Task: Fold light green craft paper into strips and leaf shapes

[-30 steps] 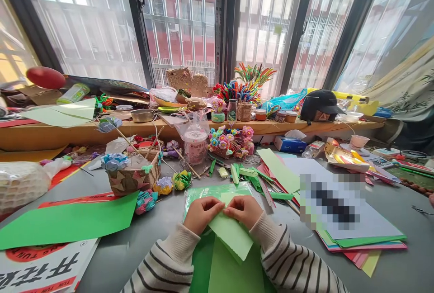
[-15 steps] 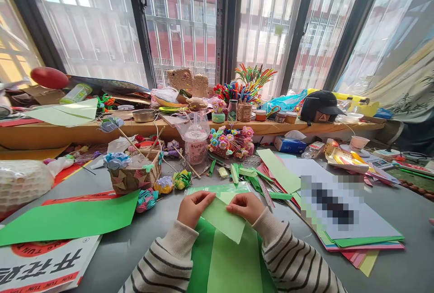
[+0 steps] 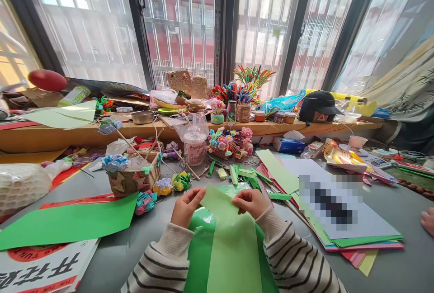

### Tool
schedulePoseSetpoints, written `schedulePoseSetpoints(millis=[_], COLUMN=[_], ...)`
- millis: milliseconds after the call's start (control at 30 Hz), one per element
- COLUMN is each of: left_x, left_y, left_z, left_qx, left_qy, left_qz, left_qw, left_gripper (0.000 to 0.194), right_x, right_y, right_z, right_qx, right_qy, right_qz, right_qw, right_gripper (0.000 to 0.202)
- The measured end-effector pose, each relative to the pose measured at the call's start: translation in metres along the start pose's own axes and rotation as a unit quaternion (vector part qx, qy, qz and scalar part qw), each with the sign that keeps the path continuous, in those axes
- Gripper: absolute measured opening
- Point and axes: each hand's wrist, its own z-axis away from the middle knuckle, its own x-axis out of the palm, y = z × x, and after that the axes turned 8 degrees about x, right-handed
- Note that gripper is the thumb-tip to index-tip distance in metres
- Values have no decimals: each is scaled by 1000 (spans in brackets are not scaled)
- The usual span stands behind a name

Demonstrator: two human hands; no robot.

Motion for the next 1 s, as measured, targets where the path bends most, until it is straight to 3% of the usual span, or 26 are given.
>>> schedulePoseSetpoints(millis=[100, 200, 533, 767, 867, 1000], left_x=[5, 10, 10, 9, 7, 3], left_y=[-1, -3, 1, -1, 1, 1], left_z=[4, 8, 8, 6, 8, 12], left_qx=[-62, -90, -66, -44, 83, 327], left_qy=[-58, -97, -30, -21, -26, -29], left_qz=[57, 38, 28, 22, -42, -197], left_qw=[995, 990, 997, 999, 995, 924], left_gripper=[27, 26, 24, 22, 12, 10], right_x=[-1, 0, 3, 2, 1, 1], right_y=[0, -1, 6, 6, 6, 4], right_z=[-2, -2, -3, -4, -6, -8], right_qx=[-18, -19, 30, 6, 5, 53], right_qy=[41, 42, 10, 1, 8, 24], right_qz=[-34, -54, -84, -47, -46, -100], right_qw=[998, 997, 996, 999, 999, 993], right_gripper=[26, 25, 32, 30, 31, 40])
